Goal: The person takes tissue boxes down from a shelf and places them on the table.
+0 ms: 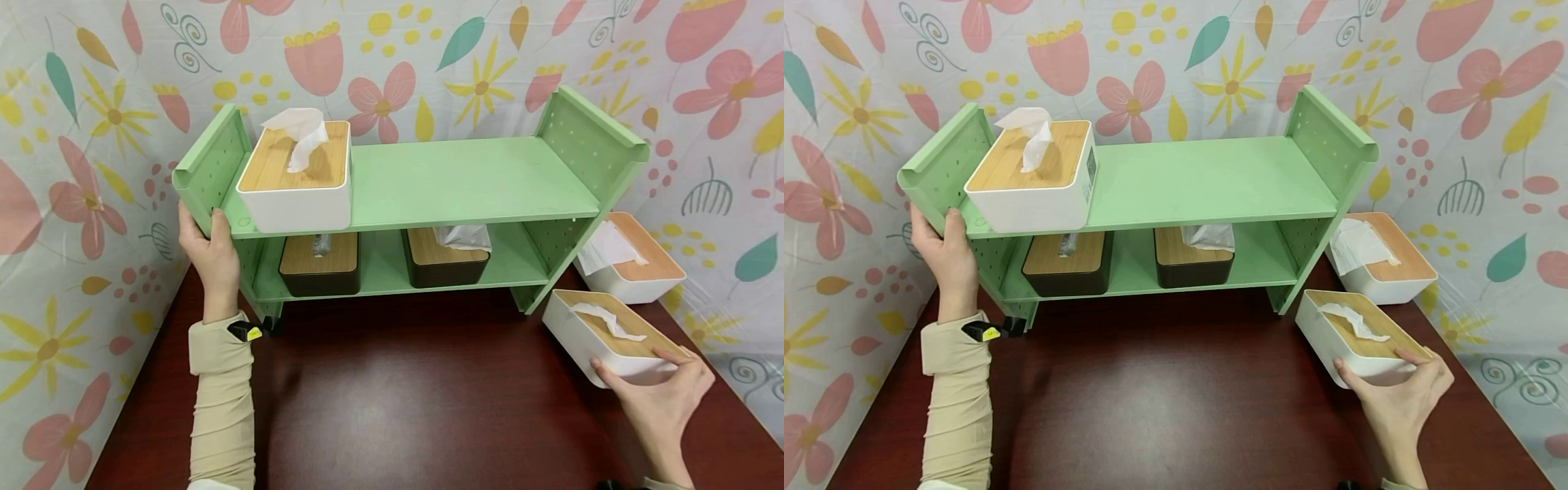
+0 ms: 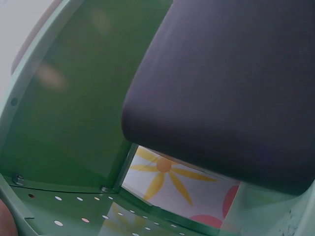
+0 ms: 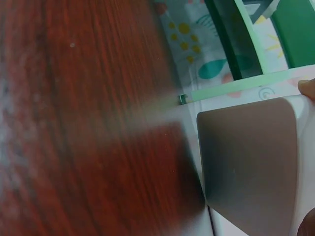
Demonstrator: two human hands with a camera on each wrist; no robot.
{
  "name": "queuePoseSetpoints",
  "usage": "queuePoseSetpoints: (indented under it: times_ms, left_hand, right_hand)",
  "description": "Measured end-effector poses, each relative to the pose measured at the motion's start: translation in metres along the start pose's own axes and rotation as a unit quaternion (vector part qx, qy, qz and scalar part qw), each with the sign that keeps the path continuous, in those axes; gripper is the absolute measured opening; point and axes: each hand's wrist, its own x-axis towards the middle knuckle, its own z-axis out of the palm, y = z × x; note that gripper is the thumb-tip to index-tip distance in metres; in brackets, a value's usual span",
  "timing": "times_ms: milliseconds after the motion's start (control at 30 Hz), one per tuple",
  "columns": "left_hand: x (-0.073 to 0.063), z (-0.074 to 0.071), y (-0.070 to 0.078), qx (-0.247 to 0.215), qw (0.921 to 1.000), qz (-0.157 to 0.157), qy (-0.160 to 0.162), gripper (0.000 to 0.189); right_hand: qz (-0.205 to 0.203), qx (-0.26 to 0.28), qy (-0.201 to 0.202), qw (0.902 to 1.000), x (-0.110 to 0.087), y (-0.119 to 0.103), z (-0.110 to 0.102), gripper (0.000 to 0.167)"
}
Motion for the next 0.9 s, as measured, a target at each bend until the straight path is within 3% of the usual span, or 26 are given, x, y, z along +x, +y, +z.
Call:
queuePoseSetpoints:
  times_ms: [200, 367, 633, 767, 900]
  left_hand:
    - [0.005, -0.005, -0.014, -0.007, 1.0, 0.003, 0.002, 0.039]
    - [0.006, -0.005, -0.017, -0.011, 0.9999, 0.003, 0.004, 0.038]
    - [0.0, 0.001, -0.002, -0.004, 1.0, 0.003, 0.001, 0.039]
    - [-0.003, 0.003, 0.005, -0.006, 1.0, 0.001, 0.005, 0.038]
    - [-0.001, 0.002, 0.004, -0.006, 1.0, 0.004, 0.003, 0.038]
  right_hand:
    - [0.013, -0.009, -0.018, 0.9997, 0.001, -0.002, 0.0, 0.072]
    - [0.014, -0.032, -0.051, 0.9981, 0.001, -0.003, 0.001, 0.076]
    - [0.07, -0.065, -0.087, 0.9916, 0.001, -0.008, 0.002, 0.081]
    - [0.079, -0.077, -0.108, 0.988, 0.003, -0.011, 0.003, 0.08]
    - [0.086, -0.093, -0.138, 0.9824, 0.005, -0.015, 0.004, 0.092]
